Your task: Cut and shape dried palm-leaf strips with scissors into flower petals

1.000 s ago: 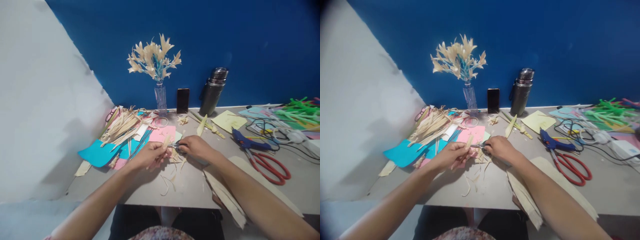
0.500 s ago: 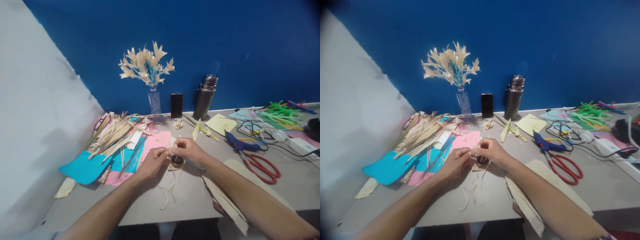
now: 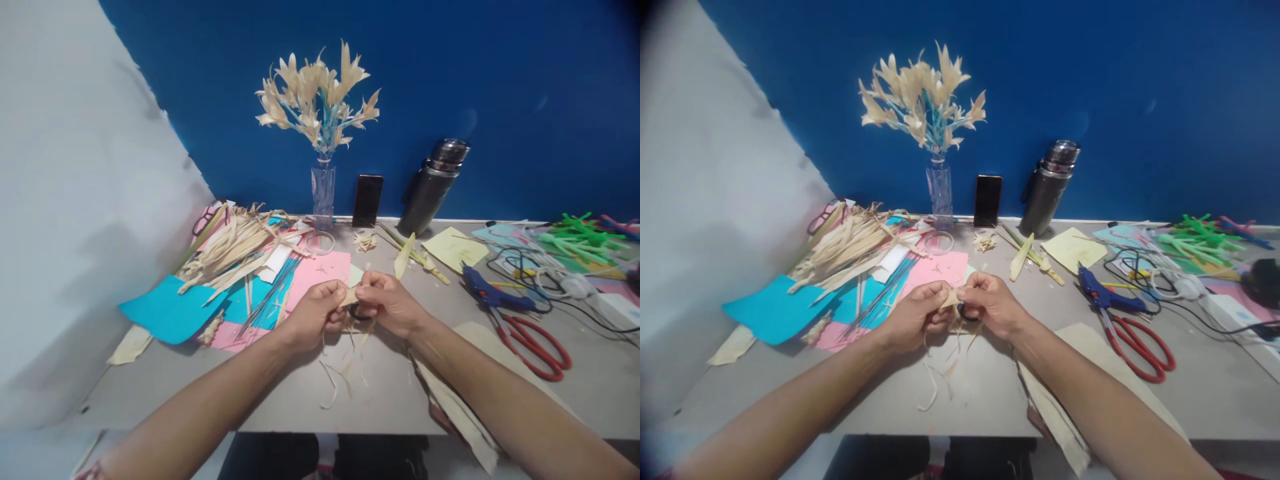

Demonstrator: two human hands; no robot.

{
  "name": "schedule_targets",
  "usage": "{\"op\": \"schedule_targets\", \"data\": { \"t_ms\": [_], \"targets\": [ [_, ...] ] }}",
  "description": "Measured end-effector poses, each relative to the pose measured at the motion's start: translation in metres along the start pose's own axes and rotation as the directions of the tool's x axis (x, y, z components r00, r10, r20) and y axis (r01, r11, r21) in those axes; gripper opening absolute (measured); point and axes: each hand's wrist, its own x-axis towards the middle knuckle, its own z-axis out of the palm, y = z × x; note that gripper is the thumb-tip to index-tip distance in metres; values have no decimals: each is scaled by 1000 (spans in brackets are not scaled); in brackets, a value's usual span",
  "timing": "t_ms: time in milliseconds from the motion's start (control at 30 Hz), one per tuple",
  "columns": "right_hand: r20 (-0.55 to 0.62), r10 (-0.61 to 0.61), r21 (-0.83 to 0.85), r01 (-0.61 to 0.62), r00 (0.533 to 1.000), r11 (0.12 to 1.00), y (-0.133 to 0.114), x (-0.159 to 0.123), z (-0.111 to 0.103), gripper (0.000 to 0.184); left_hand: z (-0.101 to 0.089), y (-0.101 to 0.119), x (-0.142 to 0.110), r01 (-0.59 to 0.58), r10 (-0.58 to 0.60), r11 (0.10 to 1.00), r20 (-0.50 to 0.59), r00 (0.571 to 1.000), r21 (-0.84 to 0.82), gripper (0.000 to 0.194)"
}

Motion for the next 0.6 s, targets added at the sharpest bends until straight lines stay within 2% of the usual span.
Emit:
{"op": "schedule_targets", "data": {
  "t_ms": [133, 300, 367, 467, 533, 600],
  "targets": [
    [121, 12, 139, -29, 993, 990, -3, -5, 5, 39, 6, 6, -6, -25, 27, 999, 88, 996, -26, 43],
    [203, -16, 209, -27, 979, 977, -8, -7, 2, 34, 11, 9, -9, -28, 29, 1000, 89, 996, -12, 44],
    [186, -29, 244, -18, 982, 970, -15, -6, -5, 34, 9, 9, -9, -4, 6, 1000, 70, 998, -22, 45],
    [66, -105, 286, 82, 992, 955, -26, -4, -16, 31, 4, 12, -11, 4, -4, 1000, -32, 999, -18, 44],
    [-2, -136, 213, 133, 991, 968, -27, -3, -18, 27, 3, 15, -12, -21, 27, 999, -124, 992, 46, 42],
    [-10, -78, 53, 79, 997, 996, -21, -2, -15, 33, 3, 18, -14, -57, 87, 985, -186, 979, 162, 39]
  ]
}}
